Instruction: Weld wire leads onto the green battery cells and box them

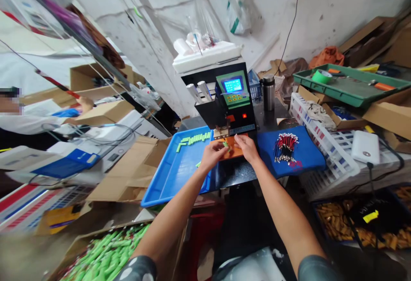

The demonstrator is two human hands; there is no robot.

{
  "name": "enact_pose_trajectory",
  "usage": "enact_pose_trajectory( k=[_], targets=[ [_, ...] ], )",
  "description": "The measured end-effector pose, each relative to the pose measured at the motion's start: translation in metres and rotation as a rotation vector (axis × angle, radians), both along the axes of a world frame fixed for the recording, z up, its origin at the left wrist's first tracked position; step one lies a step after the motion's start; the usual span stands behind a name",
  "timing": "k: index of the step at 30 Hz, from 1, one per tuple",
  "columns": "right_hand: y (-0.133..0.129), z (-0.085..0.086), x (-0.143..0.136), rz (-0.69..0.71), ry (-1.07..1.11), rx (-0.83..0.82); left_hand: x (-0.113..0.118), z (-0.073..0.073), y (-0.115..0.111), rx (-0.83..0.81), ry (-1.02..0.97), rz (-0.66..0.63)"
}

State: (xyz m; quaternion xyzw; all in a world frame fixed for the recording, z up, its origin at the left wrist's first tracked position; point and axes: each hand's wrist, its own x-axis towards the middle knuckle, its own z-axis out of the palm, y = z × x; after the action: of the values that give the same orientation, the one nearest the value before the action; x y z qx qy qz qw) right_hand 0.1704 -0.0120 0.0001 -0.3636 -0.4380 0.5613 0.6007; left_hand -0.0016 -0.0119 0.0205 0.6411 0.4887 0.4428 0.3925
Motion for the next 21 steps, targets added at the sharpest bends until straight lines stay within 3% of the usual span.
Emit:
enact_pose_trajectory(
  k=[5, 9, 16, 21],
  targets=[
    [-0.044, -0.008, -0.004, -0.088, -0.062, -0.004, -0.002, 0.013, -0.019, -0.07, -0.121, -0.004],
    [-0.068, -0.008, -0.018, 0.015, -0.11, -0.052, 0.004, 0.024, -0.03, -0.061, -0.199, 0.011],
    [-0.071, -0.001, -0.04, 0.032, -0.1, -0.032, 0.015, 0.02, -0.04, -0.015, -0.201, 0.055],
    [-0.076, -0.004, -0.041, 0.023, -0.103, -0.034, 0.019, 0.014, -0.046, -0.014, -0.222, 0.065]
  ],
)
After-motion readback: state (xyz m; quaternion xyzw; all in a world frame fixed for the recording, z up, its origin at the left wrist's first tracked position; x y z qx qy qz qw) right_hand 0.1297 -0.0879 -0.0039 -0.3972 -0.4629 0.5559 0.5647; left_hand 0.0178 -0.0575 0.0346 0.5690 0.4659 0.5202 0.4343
